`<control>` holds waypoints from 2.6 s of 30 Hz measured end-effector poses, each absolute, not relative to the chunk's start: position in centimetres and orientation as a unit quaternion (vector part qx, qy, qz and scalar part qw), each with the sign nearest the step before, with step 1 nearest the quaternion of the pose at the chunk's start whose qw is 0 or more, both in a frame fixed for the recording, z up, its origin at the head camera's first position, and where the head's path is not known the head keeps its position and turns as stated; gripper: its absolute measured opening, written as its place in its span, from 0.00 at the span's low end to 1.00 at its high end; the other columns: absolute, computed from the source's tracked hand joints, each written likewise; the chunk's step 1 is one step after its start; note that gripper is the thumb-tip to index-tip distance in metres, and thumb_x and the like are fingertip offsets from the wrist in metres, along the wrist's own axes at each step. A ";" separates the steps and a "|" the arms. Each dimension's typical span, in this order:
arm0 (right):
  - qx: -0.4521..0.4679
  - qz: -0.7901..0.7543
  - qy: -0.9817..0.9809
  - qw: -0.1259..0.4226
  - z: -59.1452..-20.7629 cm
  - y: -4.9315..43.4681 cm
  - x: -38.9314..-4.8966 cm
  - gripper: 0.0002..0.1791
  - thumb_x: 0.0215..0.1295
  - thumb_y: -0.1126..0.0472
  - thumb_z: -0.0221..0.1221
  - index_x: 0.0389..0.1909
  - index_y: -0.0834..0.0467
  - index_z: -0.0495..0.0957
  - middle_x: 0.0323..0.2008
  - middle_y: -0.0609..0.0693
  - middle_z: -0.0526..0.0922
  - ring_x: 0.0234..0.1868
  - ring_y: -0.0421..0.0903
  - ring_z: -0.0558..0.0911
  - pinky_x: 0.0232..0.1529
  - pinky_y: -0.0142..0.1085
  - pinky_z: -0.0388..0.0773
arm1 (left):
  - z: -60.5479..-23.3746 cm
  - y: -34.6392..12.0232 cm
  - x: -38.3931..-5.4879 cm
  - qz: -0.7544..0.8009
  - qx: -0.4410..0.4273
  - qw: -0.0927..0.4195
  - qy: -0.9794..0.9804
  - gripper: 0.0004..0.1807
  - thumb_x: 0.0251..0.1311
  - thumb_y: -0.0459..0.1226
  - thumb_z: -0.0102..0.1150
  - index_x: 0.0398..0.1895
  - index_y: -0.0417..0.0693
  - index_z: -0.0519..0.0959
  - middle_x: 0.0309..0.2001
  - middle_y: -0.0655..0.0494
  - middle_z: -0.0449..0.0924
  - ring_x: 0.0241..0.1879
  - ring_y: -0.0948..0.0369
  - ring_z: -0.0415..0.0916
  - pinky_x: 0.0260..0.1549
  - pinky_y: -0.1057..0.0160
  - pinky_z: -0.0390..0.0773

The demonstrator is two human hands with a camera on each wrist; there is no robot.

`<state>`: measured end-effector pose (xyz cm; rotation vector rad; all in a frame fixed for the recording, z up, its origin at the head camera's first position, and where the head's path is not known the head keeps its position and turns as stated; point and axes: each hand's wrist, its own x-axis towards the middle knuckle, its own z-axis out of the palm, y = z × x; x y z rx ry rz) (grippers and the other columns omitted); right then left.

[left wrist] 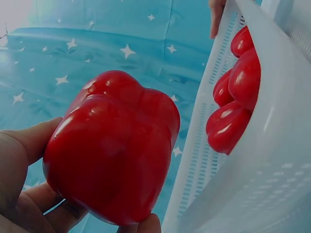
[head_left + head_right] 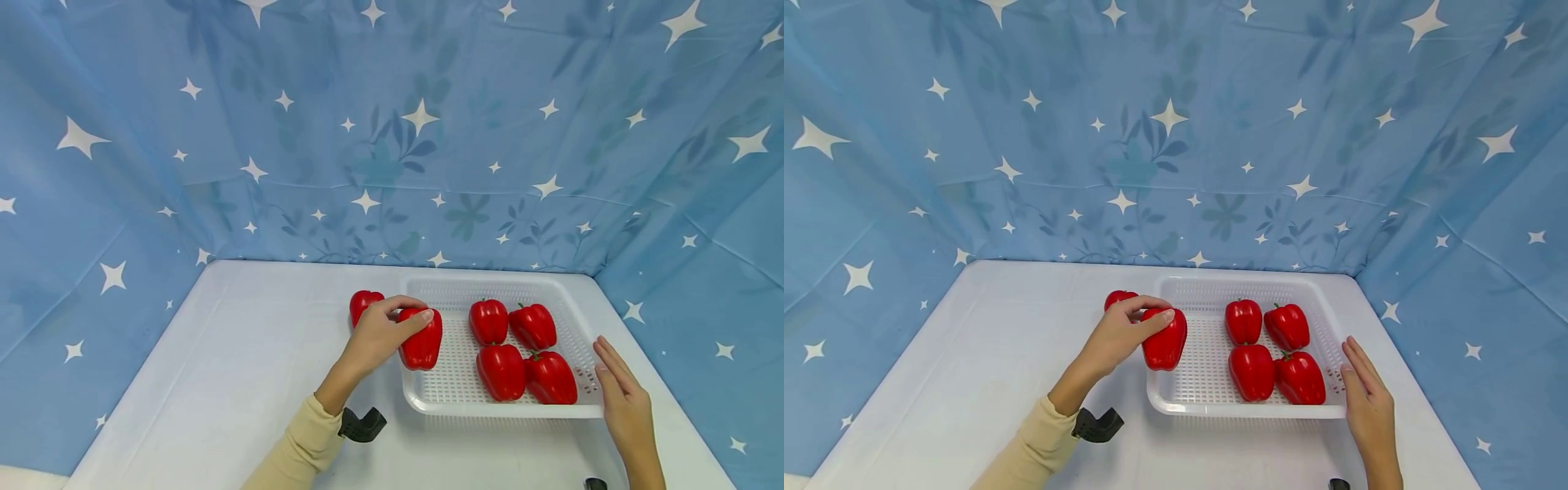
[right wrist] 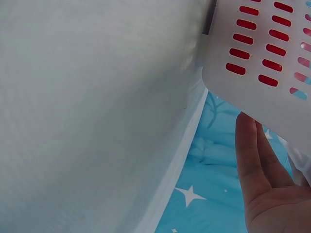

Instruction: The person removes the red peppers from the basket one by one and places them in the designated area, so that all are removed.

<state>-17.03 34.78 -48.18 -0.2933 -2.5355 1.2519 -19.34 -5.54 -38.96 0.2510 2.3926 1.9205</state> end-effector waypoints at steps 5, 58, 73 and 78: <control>-0.107 0.435 -0.883 0.144 -48.2 34.7 -17.0 0.29 0.87 0.47 0.44 0.83 0.47 0.64 0.83 0.40 0.58 0.82 0.37 0.55 0.66 0.30 0.63 | -39.4 -6.9 -19.0 0.634 0.066 0.017 0.771 0.21 0.67 0.50 0.72 0.58 0.52 0.87 0.51 0.50 0.84 0.47 0.50 0.83 0.41 0.54 0.89; -0.115 0.450 -0.873 0.151 -48.1 34.9 -17.3 0.28 0.87 0.48 0.44 0.82 0.47 0.65 0.82 0.37 0.59 0.81 0.35 0.56 0.69 0.31 0.63 | -48.6 -11.4 -18.1 0.578 -0.056 0.023 0.814 0.34 0.65 0.43 0.74 0.71 0.44 0.73 0.60 0.46 0.77 0.58 0.46 0.76 0.48 0.46 0.88; -0.110 0.451 -0.873 0.148 -48.1 34.7 -17.3 0.28 0.87 0.47 0.44 0.82 0.46 0.65 0.82 0.36 0.59 0.82 0.35 0.56 0.71 0.37 0.63 | -48.3 -11.7 -17.8 0.590 -0.065 0.016 0.804 0.30 0.70 0.40 0.68 0.72 0.45 0.73 0.65 0.42 0.77 0.61 0.43 0.75 0.51 0.44 0.87; -0.110 0.452 -0.873 0.148 -48.1 34.7 -17.3 0.28 0.87 0.47 0.44 0.82 0.47 0.65 0.82 0.35 0.59 0.81 0.35 0.56 0.71 0.36 0.63 | -47.9 -11.8 -18.0 0.596 -0.068 0.009 0.800 0.33 0.69 0.42 0.68 0.74 0.44 0.71 0.68 0.41 0.74 0.66 0.40 0.71 0.56 0.39 0.83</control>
